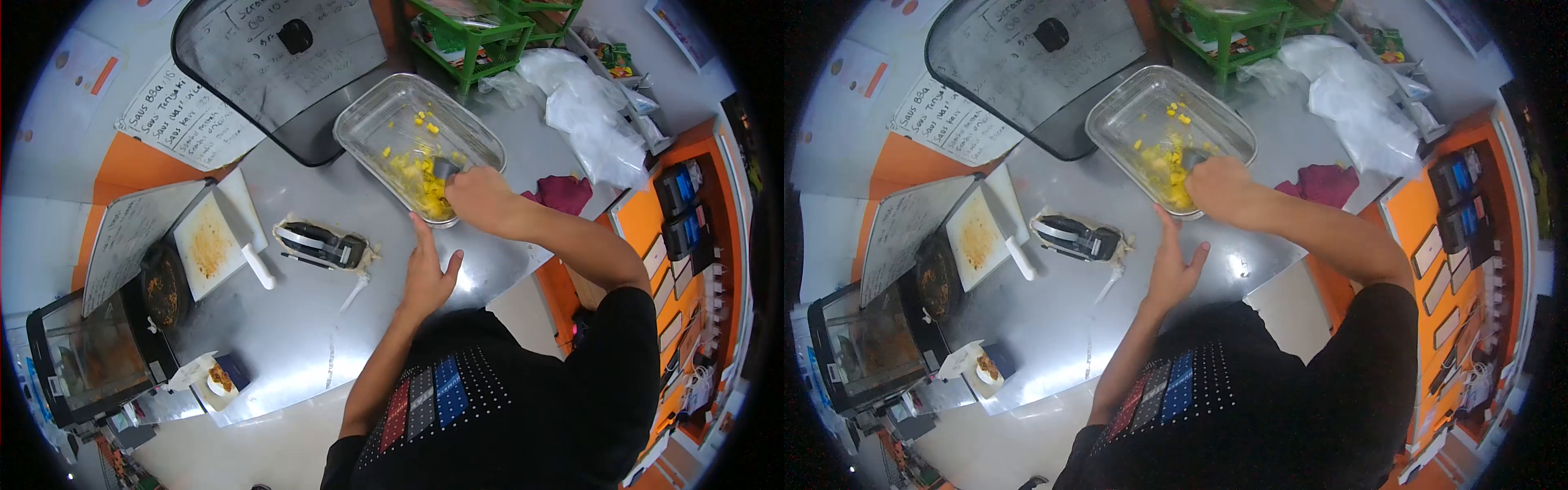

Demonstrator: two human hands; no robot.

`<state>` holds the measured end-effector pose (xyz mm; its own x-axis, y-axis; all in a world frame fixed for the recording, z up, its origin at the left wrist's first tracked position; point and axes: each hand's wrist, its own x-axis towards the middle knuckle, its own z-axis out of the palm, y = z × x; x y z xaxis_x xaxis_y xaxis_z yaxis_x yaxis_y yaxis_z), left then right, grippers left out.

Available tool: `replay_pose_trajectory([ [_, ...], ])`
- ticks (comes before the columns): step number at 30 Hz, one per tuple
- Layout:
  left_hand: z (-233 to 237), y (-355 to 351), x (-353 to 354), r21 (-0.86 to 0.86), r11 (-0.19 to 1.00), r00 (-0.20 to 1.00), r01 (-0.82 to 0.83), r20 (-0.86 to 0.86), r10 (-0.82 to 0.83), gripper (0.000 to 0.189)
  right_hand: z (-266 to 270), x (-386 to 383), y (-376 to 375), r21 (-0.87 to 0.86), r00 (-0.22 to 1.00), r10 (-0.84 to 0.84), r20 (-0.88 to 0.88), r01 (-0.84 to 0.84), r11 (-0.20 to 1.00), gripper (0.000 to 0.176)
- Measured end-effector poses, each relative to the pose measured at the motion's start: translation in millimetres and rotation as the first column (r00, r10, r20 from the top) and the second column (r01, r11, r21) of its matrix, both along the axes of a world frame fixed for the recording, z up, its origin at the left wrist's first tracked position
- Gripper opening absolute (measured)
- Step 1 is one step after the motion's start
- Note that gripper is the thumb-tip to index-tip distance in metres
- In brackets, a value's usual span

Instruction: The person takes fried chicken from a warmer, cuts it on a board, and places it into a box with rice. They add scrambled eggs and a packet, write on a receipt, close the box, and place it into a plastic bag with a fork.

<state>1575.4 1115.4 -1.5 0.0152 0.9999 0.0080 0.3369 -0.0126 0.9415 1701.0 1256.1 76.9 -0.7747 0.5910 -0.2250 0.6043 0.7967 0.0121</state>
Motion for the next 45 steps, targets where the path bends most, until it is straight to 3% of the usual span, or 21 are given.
replay_pose_trajectory([
  [3, -5.1, -0.8, 0.1, 0.022, 1.000, 0.992, -0.019, -0.127, 0.021, 0.091, 0.3, -0.3, -7.1, -0.191, 0.983, -0.132, -0.129, 0.106, 0.976, 0.024],
  [6, 2.9, -1.7, 0.1, 0.118, 0.991, 0.932, -0.069, -0.347, 0.106, 0.087, 16.6, 5.0, -19.2, -0.276, 0.963, -0.242, -0.116, 0.202, 0.939, 0.027],
  [8, 11.1, -0.6, 1.4, 0.188, 0.977, 0.851, -0.101, -0.492, 0.183, 0.084, 11.6, 13.4, -18.1, -0.306, 0.966, -0.183, -0.184, 0.121, 0.944, 0.027],
  [11, 10.6, 4.5, 0.3, 0.155, 0.987, 0.756, -0.027, -0.643, 0.122, 0.081, -3.8, 24.2, -10.7, -0.402, 0.935, -0.161, -0.317, 0.022, 0.915, 0.028],
  [15, 12.7, 5.6, 0.1, 0.128, 0.991, 0.737, -0.028, -0.667, 0.107, 0.083, -16.6, 35.9, 1.8, -0.574, 0.838, -0.252, -0.484, -0.087, 0.814, 0.027],
  [18, 12.0, 5.0, 1.2, 0.091, 0.996, 0.738, -0.025, -0.670, 0.079, 0.085, -23.0, 46.0, 10.2, -0.752, 0.825, -0.374, -0.424, -0.091, 0.653, 0.027],
  [21, 14.1, 6.9, 1.3, 0.097, 0.995, 0.721, -0.015, -0.688, 0.078, 0.084, -20.0, 50.1, 14.5, -0.992, 0.723, -0.689, -0.051, 0.041, 0.116, 0.026],
  [24, 18.0, 10.7, -4.0, 0.092, 0.996, 0.650, 0.020, -0.758, 0.057, 0.084, -36.2, 56.1, 14.8, -0.992, 0.613, -0.789, 0.041, -0.069, -0.105, 0.025],
  [27, 19.9, 10.5, -7.2, 0.110, 0.993, 0.599, 0.040, -0.798, 0.065, 0.084, -37.8, 57.2, 10.9, -0.986, 0.532, -0.842, 0.092, -0.068, -0.151, 0.024],
  [30, 20.0, 9.3, -6.8, 0.139, 0.990, 0.604, 0.028, -0.792, 0.094, 0.083, -37.8, 60.0, 20.7, -0.993, 0.504, -0.860, -0.080, 0.035, 0.112, 0.020],
  [31, 18.0, 7.7, -5.8, 0.144, 0.989, 0.617, 0.021, -0.781, 0.101, 0.083, -33.8, 57.8, 23.5, -0.881, 0.563, -0.756, -0.334, 0.098, 0.463, 0.019],
  [32, 16.6, 6.7, -5.0, 0.149, 0.989, 0.630, 0.015, -0.770, 0.106, 0.082, -24.9, 52.6, 25.5, -0.647, 0.632, -0.567, -0.529, 0.132, 0.751, 0.018],
  [33, 16.4, 5.6, -4.0, 0.152, 0.988, 0.633, 0.018, -0.767, 0.107, 0.082, -14.4, 47.6, 24.8, -0.325, 0.703, -0.321, -0.635, 0.134, 0.936, 0.018],
  [36, 15.0, 4.8, -2.3, 0.168, 0.985, 0.638, 0.028, -0.762, 0.111, 0.081, 32.6, 29.1, 11.9, 0.079, 0.968, 0.001, -0.249, 0.019, 0.997, 0.020],
  [39, 13.4, 4.4, -1.6, 0.175, 0.984, 0.637, 0.033, -0.762, 0.114, 0.081, 8.8, 23.4, 10.1, 0.154, 0.989, 0.131, -0.070, -0.119, 0.981, 0.019],
  [45, 10.8, 2.4, -1.6, 0.147, 0.989, 0.636, 0.025, -0.766, 0.098, 0.082, 29.4, 28.1, 20.0, -0.103, 0.987, 0.159, -0.033, -0.162, 0.981, 0.015],
])
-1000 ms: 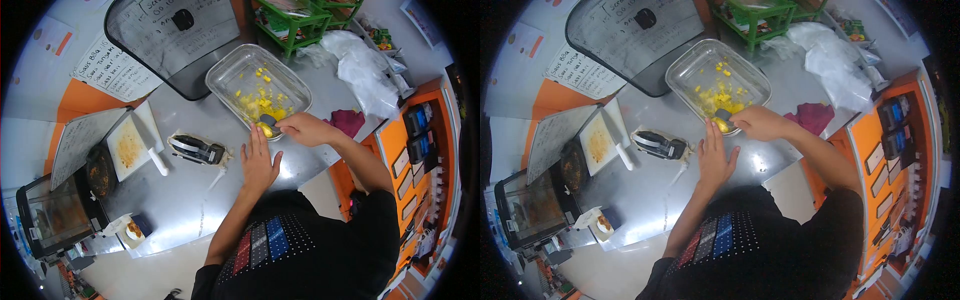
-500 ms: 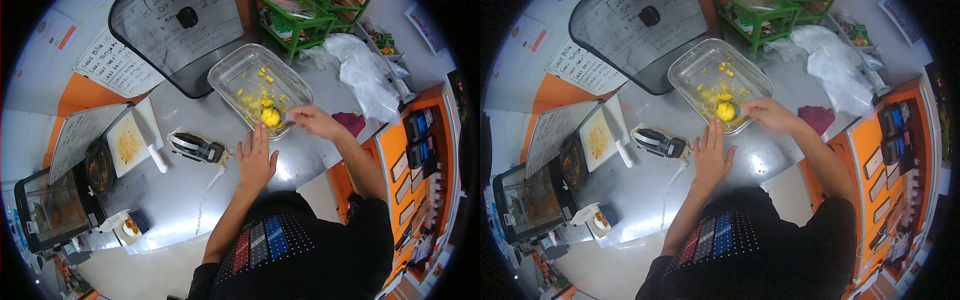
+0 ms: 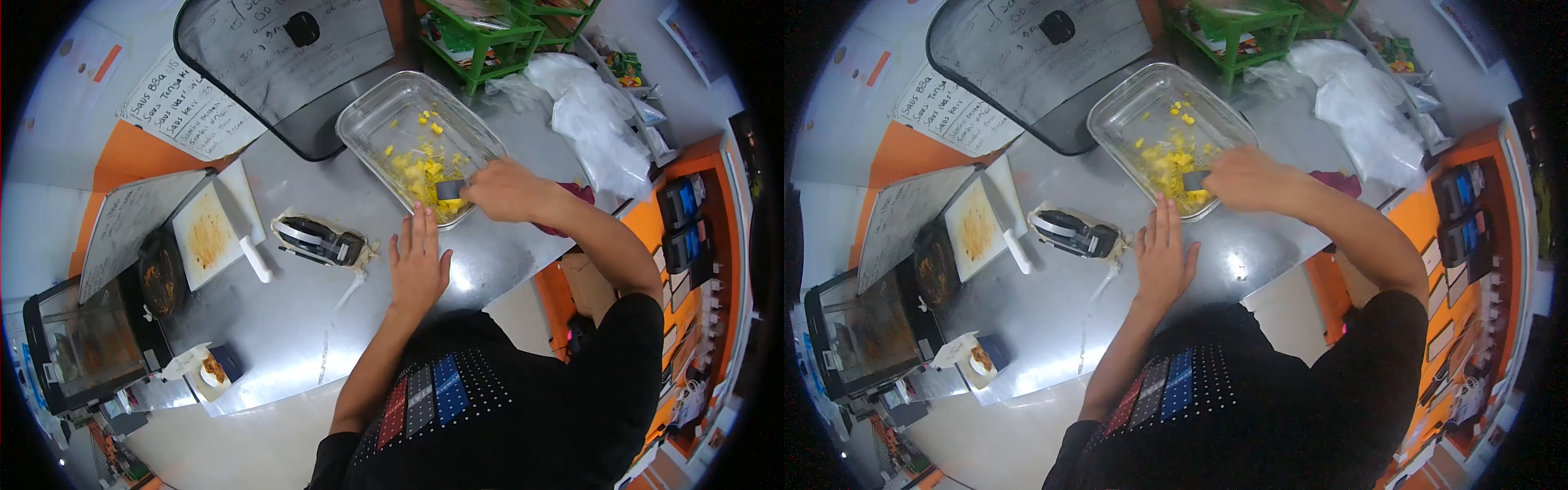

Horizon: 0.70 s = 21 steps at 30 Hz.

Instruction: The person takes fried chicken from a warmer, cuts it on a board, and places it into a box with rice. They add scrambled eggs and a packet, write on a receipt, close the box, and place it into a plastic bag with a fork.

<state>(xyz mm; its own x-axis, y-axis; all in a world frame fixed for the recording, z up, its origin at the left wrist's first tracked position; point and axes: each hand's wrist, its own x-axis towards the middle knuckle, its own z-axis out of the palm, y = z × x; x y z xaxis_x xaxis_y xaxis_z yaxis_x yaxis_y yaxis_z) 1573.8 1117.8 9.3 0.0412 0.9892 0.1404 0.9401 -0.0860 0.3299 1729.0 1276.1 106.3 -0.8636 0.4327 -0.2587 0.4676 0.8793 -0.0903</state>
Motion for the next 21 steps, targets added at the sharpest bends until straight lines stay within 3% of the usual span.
replay_pose_trajectory([
  [6, -3.5, 0.9, 2.3, -0.029, 1.000, 0.999, 0.012, 0.048, -0.010, 0.083, 6.1, -4.8, 3.8, -0.322, 0.998, 0.015, -0.063, -0.035, 0.946, 0.012],
  [12, -5.4, 0.2, 1.5, -0.009, 1.000, 0.998, 0.011, 0.064, -0.010, 0.084, -23.1, -4.4, -0.7, -0.501, 0.946, -0.183, -0.266, 0.026, 0.865, 0.015],
  [14, -11.4, 0.3, 0.6, 0.077, 0.997, 0.999, 0.007, 0.046, -0.011, 0.085, -43.7, 5.9, -3.4, -0.672, 0.866, -0.368, -0.339, 0.051, 0.739, 0.019],
  [15, -10.3, 0.3, 0.1, 0.012, 1.000, 0.995, 0.003, 0.103, -0.004, 0.085, -50.2, 11.0, -5.5, -0.747, 0.811, -0.463, -0.358, 0.049, 0.663, 0.021],
  [17, -4.7, 1.4, -0.3, -0.117, 0.993, 0.976, 0.005, 0.216, 0.021, 0.085, -49.3, 15.3, -10.7, -0.867, 0.758, -0.622, -0.196, 0.162, 0.471, 0.023],
  [18, -5.8, 1.5, -0.5, -0.076, 0.997, 0.979, 0.014, 0.206, 0.002, 0.085, -49.0, 17.6, -14.2, -0.908, 0.720, -0.685, -0.106, 0.211, 0.362, 0.025],
  [21, -4.6, 3.4, -2.6, -0.013, 1.000, 0.985, 0.022, 0.170, -0.019, 0.086, -70.9, 25.3, -25.5, -0.980, 0.590, -0.804, -0.071, 0.110, 0.167, 0.025],
])
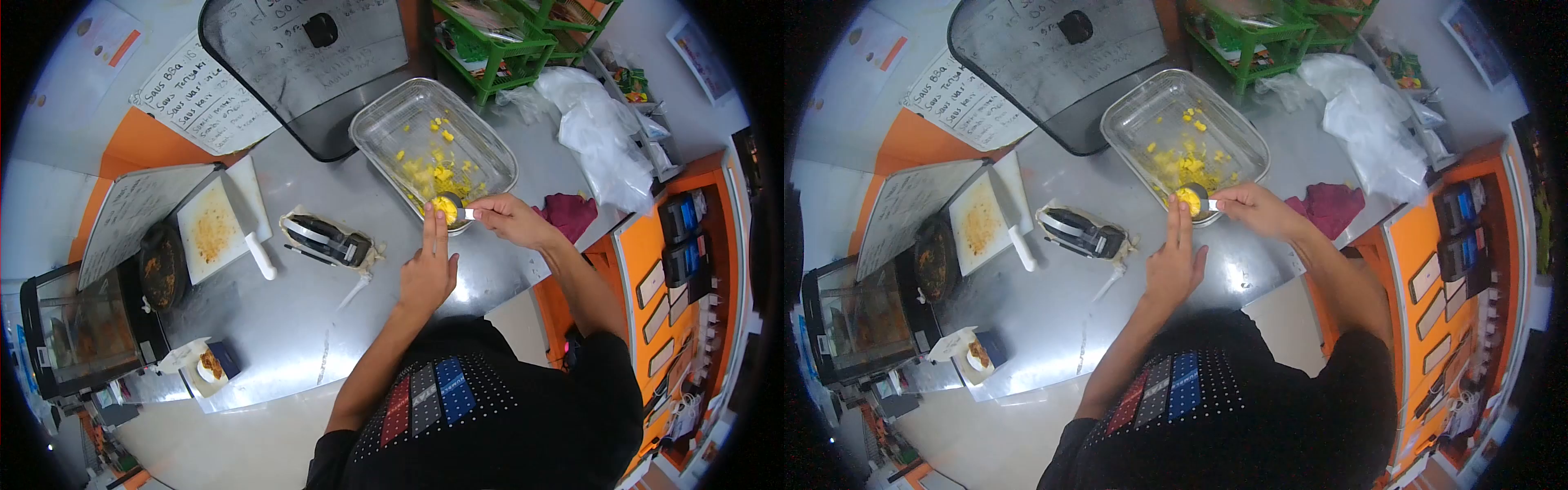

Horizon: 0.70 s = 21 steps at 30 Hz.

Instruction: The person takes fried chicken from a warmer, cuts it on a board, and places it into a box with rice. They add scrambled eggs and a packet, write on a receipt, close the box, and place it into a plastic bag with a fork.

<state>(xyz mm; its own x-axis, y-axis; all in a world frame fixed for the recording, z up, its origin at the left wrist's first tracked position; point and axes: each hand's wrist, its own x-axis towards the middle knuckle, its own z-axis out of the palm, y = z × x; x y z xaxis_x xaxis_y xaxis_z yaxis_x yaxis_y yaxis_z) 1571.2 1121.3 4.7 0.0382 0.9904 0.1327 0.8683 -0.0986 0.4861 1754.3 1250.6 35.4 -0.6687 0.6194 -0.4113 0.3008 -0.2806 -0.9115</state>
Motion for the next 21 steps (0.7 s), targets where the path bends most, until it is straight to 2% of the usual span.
replay_pose_trajectory([
  [3, 9.1, -1.0, 1.5, -0.042, 0.999, 1.000, -0.003, 0.000, 0.003, 0.087, -7.5, 2.3, -6.9, -0.194, 0.985, -0.113, -0.132, 0.086, 0.977, 0.025],
  [6, 7.8, 2.9, 1.3, -0.039, 0.999, 0.999, -0.007, 0.048, 0.009, 0.087, -11.8, 4.2, -11.0, -0.266, 0.972, -0.210, -0.110, 0.175, 0.948, 0.024],
  [9, 11.4, 5.3, 9.6, -0.083, 0.996, 0.994, -0.042, 0.094, 0.050, 0.088, -19.1, 5.7, -19.0, -0.336, 0.939, -0.298, -0.171, 0.229, 0.914, 0.022],
  [15, 0.5, 1.9, 13.2, -0.044, 0.996, 0.981, -0.079, 0.172, 0.086, 0.089, -8.9, -4.8, -35.2, -0.372, 0.838, -0.527, -0.139, 0.449, 0.813, 0.019],
  [17, 1.0, 2.9, 8.2, -0.016, 0.997, 0.978, -0.070, 0.195, 0.072, 0.090, -0.3, -3.0, -37.0, -0.343, 0.807, -0.561, -0.182, 0.483, 0.806, 0.019],
  [20, 19.7, -2.7, 1.8, -0.221, 0.975, 0.975, -0.032, 0.206, 0.079, 0.086, 5.0, 3.5, -44.7, -0.327, 0.718, -0.670, -0.187, 0.598, 0.732, 0.018],
  [21, 3.1, -8.9, 3.7, -0.055, 0.998, 0.973, -0.023, 0.230, 0.035, 0.082, 15.6, -1.1, -51.2, -0.264, 0.686, -0.706, -0.178, 0.658, 0.706, 0.017],
])
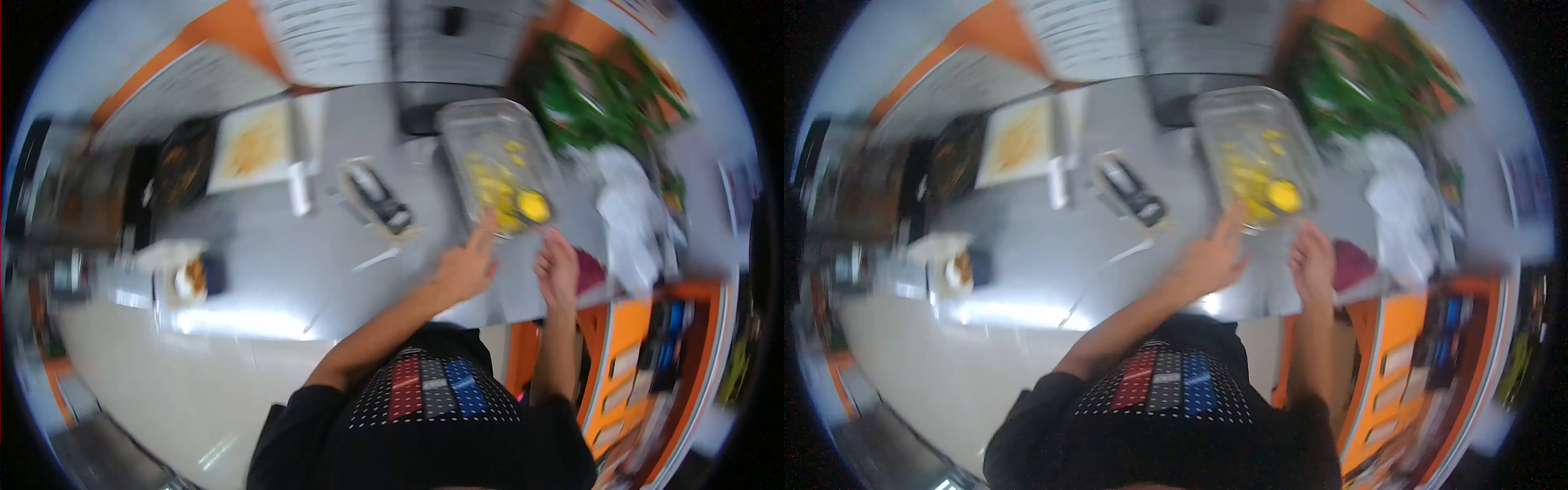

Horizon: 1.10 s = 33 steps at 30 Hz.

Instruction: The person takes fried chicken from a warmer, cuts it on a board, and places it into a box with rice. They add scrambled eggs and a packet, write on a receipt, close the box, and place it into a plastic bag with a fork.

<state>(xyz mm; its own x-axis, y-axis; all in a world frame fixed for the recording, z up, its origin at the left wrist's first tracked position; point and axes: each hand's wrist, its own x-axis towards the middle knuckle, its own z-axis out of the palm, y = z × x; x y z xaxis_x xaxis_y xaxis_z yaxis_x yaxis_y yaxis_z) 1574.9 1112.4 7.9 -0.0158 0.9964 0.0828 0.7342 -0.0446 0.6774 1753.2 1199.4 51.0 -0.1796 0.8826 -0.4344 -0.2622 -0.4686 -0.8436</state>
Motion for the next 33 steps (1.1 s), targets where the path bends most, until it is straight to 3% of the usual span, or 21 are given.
replay_pose_trajectory([
  [1, -18.0, -5.9, 0.0, 0.167, 0.986, 1.000, -0.018, -0.009, 0.020, 0.079, -2.7, 7.8, -0.2, 0.033, 1.000, 0.016, 0.007, -0.017, 0.999, 0.020],
  [2, -6.9, -17.7, -8.2, 0.129, 0.992, 1.000, 0.010, 0.023, -0.013, 0.075, 8.3, 6.0, -3.2, 0.092, 0.993, 0.115, -0.014, -0.113, 0.989, 0.024],
  [4, 6.7, -50.6, -40.6, 0.097, 0.994, 0.996, -0.040, 0.085, 0.032, 0.071, 23.9, -15.3, -17.4, 0.098, 0.997, 0.017, 0.075, -0.024, 0.995, 0.026],
  [5, 5.4, -69.9, -55.1, 0.106, 0.990, 0.991, -0.091, 0.109, 0.079, 0.070, 33.2, -27.7, -27.1, 0.133, 0.986, 0.163, -0.030, -0.158, 0.978, 0.026],
  [6, 4.4, -85.2, -66.7, 0.123, 0.985, 0.986, -0.120, 0.134, 0.103, 0.069, 38.9, -44.7, -36.3, 0.146, 0.980, 0.201, -0.006, -0.198, 0.969, 0.030],
  [7, -15.8, -100.0, -81.8, 0.311, 0.906, 0.957, -0.287, 0.127, 0.260, 0.060, 31.2, -61.3, -38.9, 0.155, 0.949, 0.311, -0.050, -0.300, 0.941, 0.033],
  [9, -28.9, -147.0, -123.0, 0.283, 0.799, 0.829, -0.530, 0.369, 0.419, 0.047, 23.9, -99.9, -57.7, 0.126, 0.908, 0.418, -0.031, -0.412, 0.903, 0.036],
  [10, -39.3, -175.2, -146.3, 0.292, 0.693, 0.749, -0.659, 0.336, 0.571, 0.041, 24.0, -132.9, -78.2, 0.085, 0.902, 0.431, 0.029, -0.431, 0.898, 0.037],
  [12, -13.7, -233.6, -185.1, 0.110, 0.382, 0.394, -0.918, 0.375, 0.839, 0.031, 32.0, -190.1, -119.8, 0.008, 0.851, 0.515, 0.099, -0.518, 0.855, 0.039],
  [13, -25.1, -268.4, -215.8, 0.203, 0.245, 0.307, -0.948, 0.382, 0.872, 0.028, 28.1, -223.4, -141.2, -0.025, 0.803, 0.586, 0.104, -0.587, 0.809, 0.040],
  [15, -29.3, -330.0, -273.0, 0.336, -0.001, 0.129, -0.942, 0.364, 0.922, 0.021, 12.0, -286.8, -182.1, -0.113, 0.685, 0.722, -0.093, -0.728, 0.676, 0.041],
  [16, -38.2, -385.3, -333.7, 0.389, -0.146, -0.021, -0.909, 0.308, 0.951, 0.015, 1.5, -346.5, -221.2, -0.119, 0.565, 0.811, -0.150, -0.825, 0.553, 0.040],
  [17, -39.1, -410.4, -365.1, 0.426, -0.184, -0.056, -0.886, 0.295, 0.954, 0.015, -6.3, -385.9, -252.7, -0.134, 0.438, 0.874, -0.213, -0.899, 0.417, 0.039],
  [20, -28.6, -462.8, -446.5, 0.469, 0.017, 0.071, -0.883, 0.097, 0.993, 0.020, -17.3, -469.7, -331.5, -0.053, 0.410, 0.906, -0.106, -0.912, 0.407, 0.035],
  [22, -26.0, -480.3, -477.5, 0.179, 0.072, 0.127, -0.981, 0.319, 0.939, 0.025, -38.0, -509.2, -368.6, 0.066, 0.370, 0.929, 0.012, -0.927, 0.369, 0.035],
  [23, -22.7, -487.8, -497.5, 0.055, 0.123, 0.135, -0.991, 0.426, 0.895, 0.027, -46.0, -529.2, -387.6, 0.374, 0.409, 0.854, 0.320, -0.883, 0.283, 0.036],
  [24, -23.7, -495.1, -511.7, -0.001, 0.145, 0.128, -0.989, 0.468, 0.875, 0.028, -54.1, -546.0, -406.4, 0.605, 0.496, 0.666, 0.557, -0.792, 0.084, 0.037],
  [25, -25.1, -502.8, -519.8, -0.069, 0.180, 0.122, -0.981, 0.499, 0.858, 0.029, -61.3, -555.0, -422.2, 0.712, 0.610, 0.403, 0.682, -0.681, -0.174, 0.038],
  [28, -24.9, -518.4, -533.8, -0.204, 0.284, 0.117, -0.937, 0.583, 0.804, 0.031, -76.5, -567.2, -454.0, 0.499, 0.605, -0.105, 0.789, -0.732, -0.464, 0.042],
  [33, -40.1, -521.5, -525.6, -0.242, 0.362, 0.117, -0.900, 0.666, 0.737, 0.031, -71.1, -567.2, -464.6, 0.507, 0.584, -0.156, 0.797, -0.786, -0.355, 0.044],
])
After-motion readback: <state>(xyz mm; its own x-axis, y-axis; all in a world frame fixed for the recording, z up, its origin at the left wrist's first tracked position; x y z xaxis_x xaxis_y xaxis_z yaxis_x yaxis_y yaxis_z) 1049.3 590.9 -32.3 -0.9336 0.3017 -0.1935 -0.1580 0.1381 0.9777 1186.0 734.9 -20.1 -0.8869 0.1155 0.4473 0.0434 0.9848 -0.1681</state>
